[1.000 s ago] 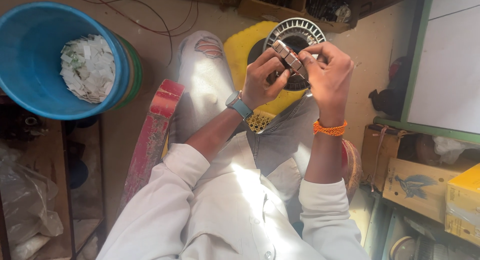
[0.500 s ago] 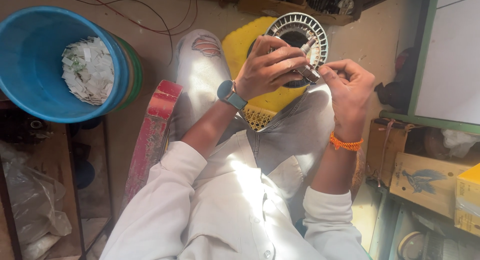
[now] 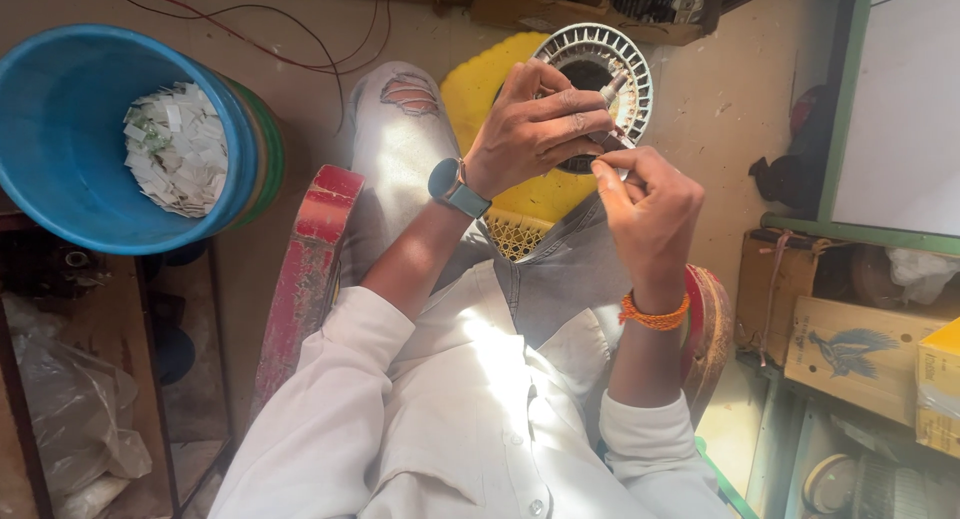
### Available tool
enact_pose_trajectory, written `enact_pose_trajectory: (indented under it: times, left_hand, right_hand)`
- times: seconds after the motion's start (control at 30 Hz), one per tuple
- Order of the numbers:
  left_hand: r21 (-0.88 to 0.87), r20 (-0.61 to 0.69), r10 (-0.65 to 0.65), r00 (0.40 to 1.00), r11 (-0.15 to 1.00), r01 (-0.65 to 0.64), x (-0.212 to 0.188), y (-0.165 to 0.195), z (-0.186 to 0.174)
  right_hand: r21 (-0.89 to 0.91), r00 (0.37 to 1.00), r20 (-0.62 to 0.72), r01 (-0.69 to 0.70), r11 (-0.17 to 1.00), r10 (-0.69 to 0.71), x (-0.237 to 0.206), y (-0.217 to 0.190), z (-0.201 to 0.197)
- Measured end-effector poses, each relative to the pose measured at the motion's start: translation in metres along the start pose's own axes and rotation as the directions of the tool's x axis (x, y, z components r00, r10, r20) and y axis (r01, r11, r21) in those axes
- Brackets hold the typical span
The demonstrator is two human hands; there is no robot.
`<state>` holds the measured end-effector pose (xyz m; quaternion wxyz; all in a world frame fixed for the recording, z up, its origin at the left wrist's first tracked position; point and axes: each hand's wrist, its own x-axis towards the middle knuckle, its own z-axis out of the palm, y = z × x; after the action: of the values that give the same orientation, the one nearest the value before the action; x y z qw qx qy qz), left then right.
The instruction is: The person sits on a chair holding a small cylindrical motor-like component on their lap and works on it with both hands, using a thin rod to press and position small parts around its rim, turning the component as they work.
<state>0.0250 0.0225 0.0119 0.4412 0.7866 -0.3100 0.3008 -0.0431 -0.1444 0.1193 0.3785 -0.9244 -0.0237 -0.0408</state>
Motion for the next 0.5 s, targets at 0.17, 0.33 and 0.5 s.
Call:
enact_pose_trajectory:
  times: [0.17,0.33,0.5]
  left_hand:
    - [0.102,-0.146,0.159,0.977,0.984,-0.145,-0.013,0.011,0.001]
    - [-0.020,-0.238,-0.024,0.971,1.000,0.020,-0.023,0.025,0.015]
    - [-0.335,-0.207,-0.316,0.926,0.912,0.236,-0.027,0.026,0.019]
  right_hand:
    - [-0.031,0.995,-0.046,0.088,0.996,-0.089,-0.009,-0.001,0.016]
    - [-0.008,0.992,0.040,0.118,0.993,-0.117,-0.014,-0.008,0.005]
    - [0.021,0.983,0.079,0.167,0.986,-0.168,0.003,-0.014,-0.014]
